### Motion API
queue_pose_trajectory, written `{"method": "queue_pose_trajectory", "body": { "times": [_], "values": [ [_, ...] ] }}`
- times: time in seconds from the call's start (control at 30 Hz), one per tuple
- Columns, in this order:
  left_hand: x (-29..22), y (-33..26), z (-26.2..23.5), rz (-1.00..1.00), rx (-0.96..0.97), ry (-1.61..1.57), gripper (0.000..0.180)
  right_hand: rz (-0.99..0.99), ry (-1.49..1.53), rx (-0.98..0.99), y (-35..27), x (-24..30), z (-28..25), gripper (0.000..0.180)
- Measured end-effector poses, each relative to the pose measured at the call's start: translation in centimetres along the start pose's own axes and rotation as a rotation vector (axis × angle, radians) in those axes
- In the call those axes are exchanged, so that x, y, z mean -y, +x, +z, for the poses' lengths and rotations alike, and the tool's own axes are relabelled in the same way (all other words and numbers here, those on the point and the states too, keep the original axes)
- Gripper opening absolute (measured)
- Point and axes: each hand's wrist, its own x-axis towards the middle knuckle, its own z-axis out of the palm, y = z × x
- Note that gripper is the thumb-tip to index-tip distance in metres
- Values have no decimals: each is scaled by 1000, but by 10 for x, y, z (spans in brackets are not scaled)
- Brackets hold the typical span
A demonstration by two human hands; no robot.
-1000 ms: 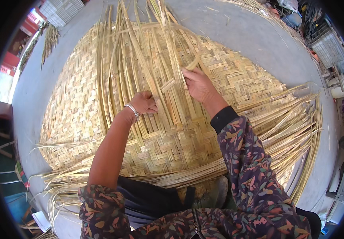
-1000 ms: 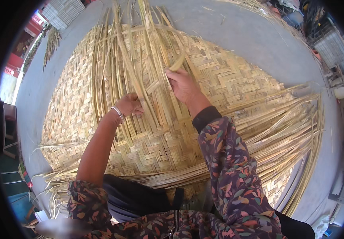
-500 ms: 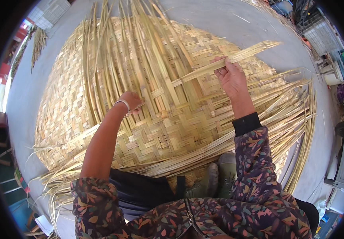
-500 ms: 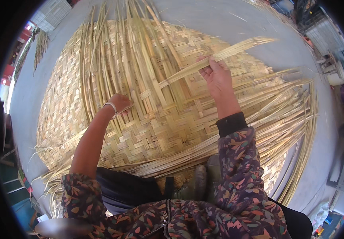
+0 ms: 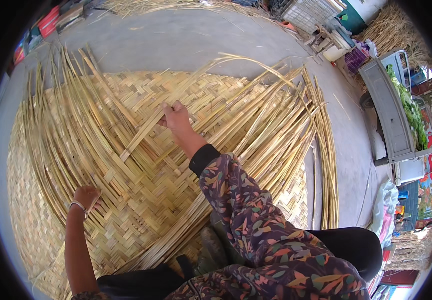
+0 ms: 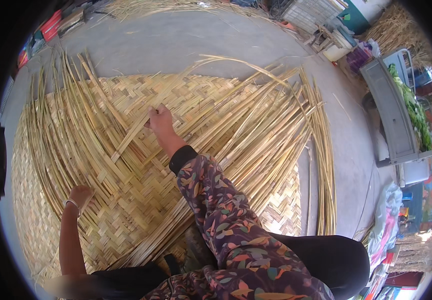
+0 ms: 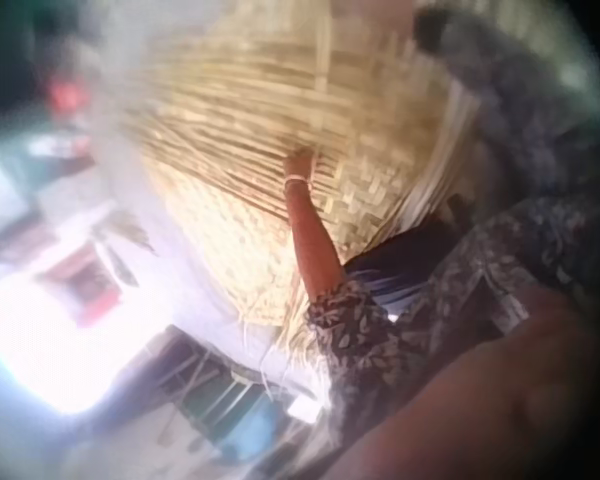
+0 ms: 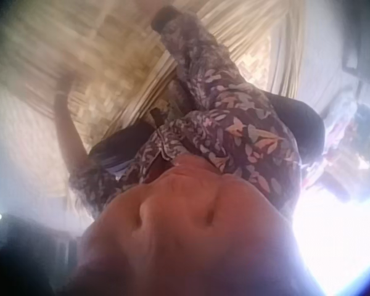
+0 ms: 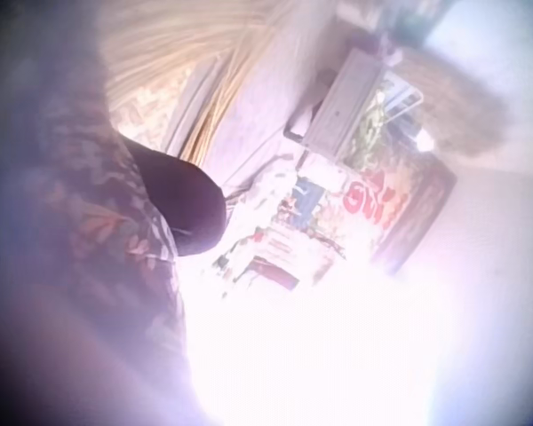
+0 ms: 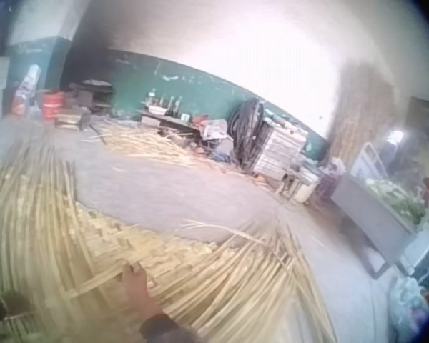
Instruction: The person weaves a large mat using dried palm leaves, interlacing them by hand to form a tight pattern. The person sits on the floor and continuously adds new strips to the mat's edge.
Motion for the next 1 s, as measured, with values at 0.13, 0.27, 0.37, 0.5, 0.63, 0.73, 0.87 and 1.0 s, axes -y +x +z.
{"method": "queue_pose_trajectory", "body": {
  "times": [0.13,0.27,0.37,0.5,0.63,0.73,0.87,1.0],
  "values": [
    [13,8,-6,-14,12,-15,30,284,310,-50,3,-3,-2,20],
    [2,1,-4,-29,40,-39,29,306,393,-32,7,-9,-13,18],
    [6,-4,-6,-5,28,-39,28,314,388,-46,5,-11,-14,17],
    [23,6,-4,41,4,-87,28,329,564,19,-6,-8,-3,15],
    [28,11,-8,23,6,-63,28,468,438,272,-41,-25,39,20],
    [9,-4,-8,55,-26,12,26,414,327,268,-48,-43,49,21],
    [-2,-31,-1,138,-121,354,28,355,228,285,-62,-41,34,19],
    [13,-60,31,192,-162,444,24,419,125,192,-95,-37,15,16]
  ]
}}
